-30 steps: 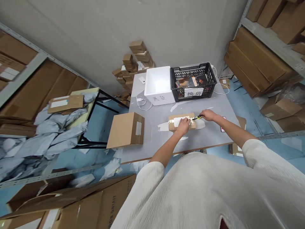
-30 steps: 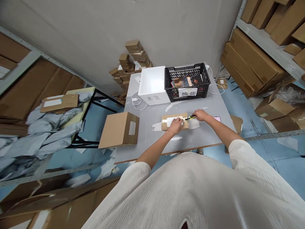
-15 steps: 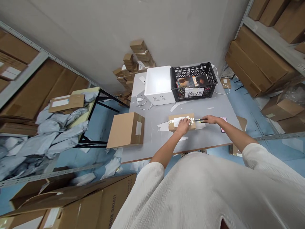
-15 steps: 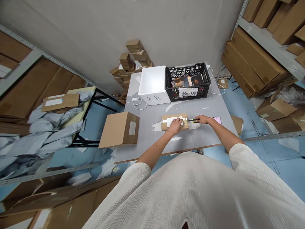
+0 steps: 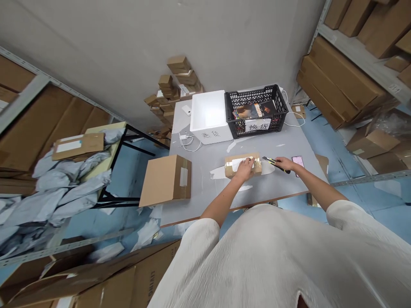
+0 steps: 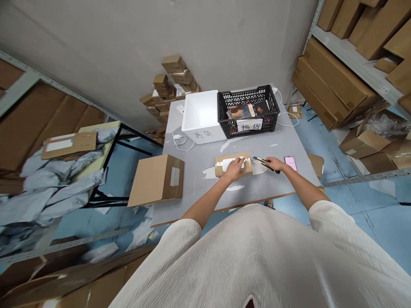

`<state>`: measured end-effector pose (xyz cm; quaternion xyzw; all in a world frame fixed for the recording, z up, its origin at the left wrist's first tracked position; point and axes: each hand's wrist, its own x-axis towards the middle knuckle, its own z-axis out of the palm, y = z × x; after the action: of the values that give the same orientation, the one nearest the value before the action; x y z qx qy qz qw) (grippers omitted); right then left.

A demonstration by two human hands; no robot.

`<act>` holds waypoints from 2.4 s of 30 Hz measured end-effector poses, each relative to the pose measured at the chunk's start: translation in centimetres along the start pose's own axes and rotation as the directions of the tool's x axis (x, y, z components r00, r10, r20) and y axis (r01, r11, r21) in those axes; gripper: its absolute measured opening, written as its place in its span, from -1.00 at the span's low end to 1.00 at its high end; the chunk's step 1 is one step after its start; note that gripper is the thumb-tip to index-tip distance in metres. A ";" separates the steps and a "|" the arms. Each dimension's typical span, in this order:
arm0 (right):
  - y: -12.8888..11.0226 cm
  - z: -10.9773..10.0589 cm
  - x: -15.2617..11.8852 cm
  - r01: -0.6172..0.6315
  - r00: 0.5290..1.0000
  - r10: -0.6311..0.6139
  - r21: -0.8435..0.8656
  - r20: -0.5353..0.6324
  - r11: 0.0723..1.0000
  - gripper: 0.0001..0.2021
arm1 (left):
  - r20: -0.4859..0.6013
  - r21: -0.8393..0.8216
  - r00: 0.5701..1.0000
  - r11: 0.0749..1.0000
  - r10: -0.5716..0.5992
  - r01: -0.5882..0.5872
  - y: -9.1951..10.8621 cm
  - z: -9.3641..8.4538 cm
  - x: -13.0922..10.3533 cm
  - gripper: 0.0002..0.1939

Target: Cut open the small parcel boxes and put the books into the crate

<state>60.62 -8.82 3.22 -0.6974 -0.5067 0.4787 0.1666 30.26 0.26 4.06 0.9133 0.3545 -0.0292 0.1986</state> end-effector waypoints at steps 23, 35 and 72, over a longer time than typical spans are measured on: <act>-2.1 3.4 -4.2 0.133 0.954 -0.262 -0.579 -0.145 0.805 -0.51 | -0.041 -0.053 0.991 0.991 -0.124 0.122 -1.9 -0.5 3.8 -0.23; -1.9 4.0 -3.8 0.114 0.954 -0.242 -0.536 -0.176 0.837 -0.51 | -0.157 -0.014 0.988 1.000 -0.003 0.001 -1.6 0.8 2.6 -0.33; -3.8 8.5 0.3 0.119 0.951 -0.080 0.113 -0.299 0.986 -0.53 | -0.101 -0.368 0.890 0.848 -0.444 0.382 -7.2 2.8 -8.5 -0.04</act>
<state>51.45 -9.05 1.68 -0.7219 -0.4786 0.3930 0.3088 19.38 -1.41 0.69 0.7660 0.5595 0.0735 0.3080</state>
